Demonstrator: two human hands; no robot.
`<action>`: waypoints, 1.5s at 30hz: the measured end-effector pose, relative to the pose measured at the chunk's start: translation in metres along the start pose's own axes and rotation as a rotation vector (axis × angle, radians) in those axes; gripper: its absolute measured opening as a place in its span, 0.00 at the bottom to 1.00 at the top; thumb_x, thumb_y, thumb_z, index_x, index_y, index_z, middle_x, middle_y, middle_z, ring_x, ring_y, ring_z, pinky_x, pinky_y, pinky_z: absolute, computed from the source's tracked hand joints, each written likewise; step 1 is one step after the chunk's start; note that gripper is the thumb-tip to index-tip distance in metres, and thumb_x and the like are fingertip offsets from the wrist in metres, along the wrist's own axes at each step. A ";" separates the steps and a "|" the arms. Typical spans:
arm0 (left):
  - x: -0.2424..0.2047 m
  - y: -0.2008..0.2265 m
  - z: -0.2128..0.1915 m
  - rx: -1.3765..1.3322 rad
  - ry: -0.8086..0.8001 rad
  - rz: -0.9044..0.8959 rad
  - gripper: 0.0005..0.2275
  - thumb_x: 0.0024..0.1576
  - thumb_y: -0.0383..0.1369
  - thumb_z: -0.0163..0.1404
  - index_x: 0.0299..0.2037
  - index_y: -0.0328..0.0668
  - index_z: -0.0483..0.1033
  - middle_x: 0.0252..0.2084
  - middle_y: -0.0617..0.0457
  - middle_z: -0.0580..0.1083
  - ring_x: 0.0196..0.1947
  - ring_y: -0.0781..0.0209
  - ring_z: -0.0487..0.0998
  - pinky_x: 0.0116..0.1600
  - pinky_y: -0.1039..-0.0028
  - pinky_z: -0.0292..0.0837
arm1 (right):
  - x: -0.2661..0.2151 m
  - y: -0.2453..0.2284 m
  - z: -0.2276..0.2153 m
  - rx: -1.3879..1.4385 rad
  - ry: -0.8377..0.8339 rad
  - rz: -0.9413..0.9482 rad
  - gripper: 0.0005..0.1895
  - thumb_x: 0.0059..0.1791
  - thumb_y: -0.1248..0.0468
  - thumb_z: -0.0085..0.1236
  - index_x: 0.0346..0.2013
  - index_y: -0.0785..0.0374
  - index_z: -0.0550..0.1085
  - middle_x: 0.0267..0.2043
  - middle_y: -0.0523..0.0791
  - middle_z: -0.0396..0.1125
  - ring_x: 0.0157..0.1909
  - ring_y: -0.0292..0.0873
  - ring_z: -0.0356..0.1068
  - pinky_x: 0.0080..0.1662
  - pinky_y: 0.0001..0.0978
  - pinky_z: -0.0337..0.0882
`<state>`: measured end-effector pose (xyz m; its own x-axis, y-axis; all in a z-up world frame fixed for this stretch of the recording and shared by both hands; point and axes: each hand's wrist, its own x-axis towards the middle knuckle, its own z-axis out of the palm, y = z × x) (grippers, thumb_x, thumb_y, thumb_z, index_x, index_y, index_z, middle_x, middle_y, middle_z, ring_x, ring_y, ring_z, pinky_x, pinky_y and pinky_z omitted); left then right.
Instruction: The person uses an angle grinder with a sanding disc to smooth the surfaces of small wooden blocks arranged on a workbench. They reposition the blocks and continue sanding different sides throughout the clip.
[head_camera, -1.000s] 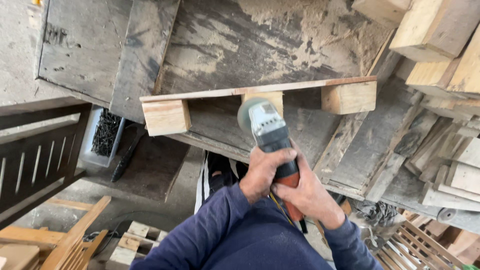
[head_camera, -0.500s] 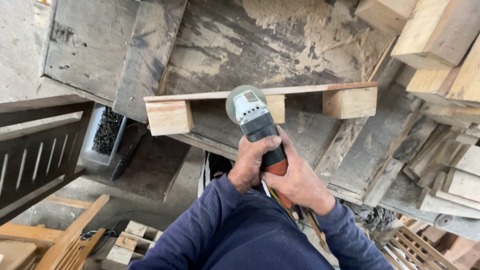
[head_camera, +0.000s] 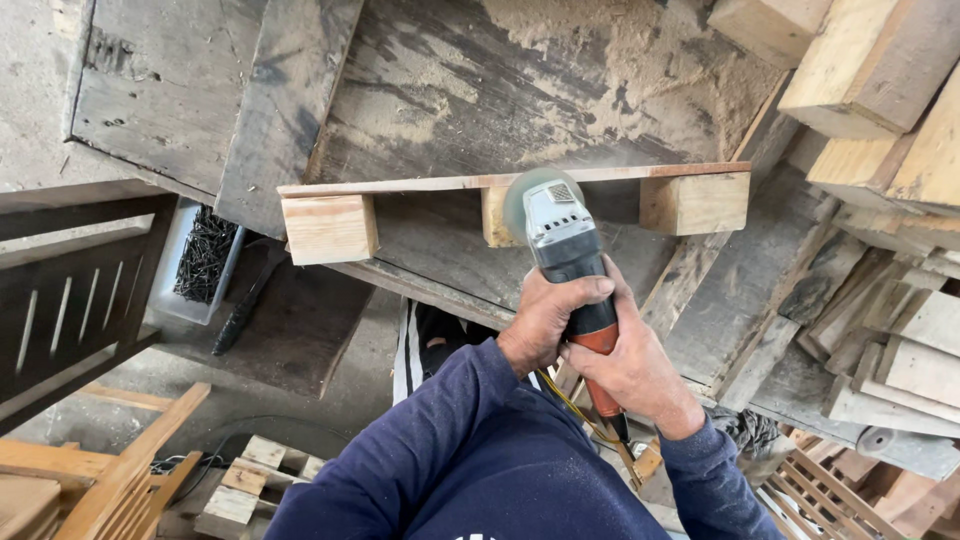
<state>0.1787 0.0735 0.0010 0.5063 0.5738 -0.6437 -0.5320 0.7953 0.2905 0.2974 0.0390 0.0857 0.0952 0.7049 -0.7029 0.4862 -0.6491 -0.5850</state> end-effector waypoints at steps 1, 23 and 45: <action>0.003 -0.002 0.003 0.012 -0.010 -0.008 0.15 0.50 0.30 0.61 0.45 0.35 0.74 0.39 0.52 0.75 0.39 0.63 0.78 0.47 0.69 0.78 | 0.000 0.003 -0.003 0.001 0.010 -0.019 0.59 0.37 0.62 0.66 0.77 0.58 0.43 0.62 0.55 0.66 0.60 0.50 0.71 0.58 0.40 0.71; 0.001 0.015 -0.004 -0.011 -0.019 0.047 0.16 0.51 0.32 0.61 0.47 0.33 0.75 0.40 0.52 0.75 0.39 0.63 0.77 0.46 0.69 0.77 | 0.003 -0.043 0.002 -0.045 0.004 -0.041 0.58 0.38 0.60 0.66 0.76 0.56 0.43 0.57 0.56 0.68 0.56 0.52 0.74 0.53 0.42 0.75; -0.010 0.001 0.001 0.013 0.036 0.043 0.14 0.50 0.29 0.61 0.45 0.36 0.75 0.39 0.53 0.75 0.38 0.64 0.77 0.47 0.71 0.78 | -0.009 -0.007 0.008 0.020 0.023 0.046 0.56 0.37 0.63 0.64 0.76 0.58 0.47 0.59 0.54 0.68 0.58 0.48 0.73 0.56 0.39 0.73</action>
<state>0.1741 0.0685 0.0090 0.4581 0.6006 -0.6553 -0.5438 0.7726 0.3278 0.2864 0.0351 0.0929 0.1375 0.6803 -0.7199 0.4636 -0.6865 -0.5601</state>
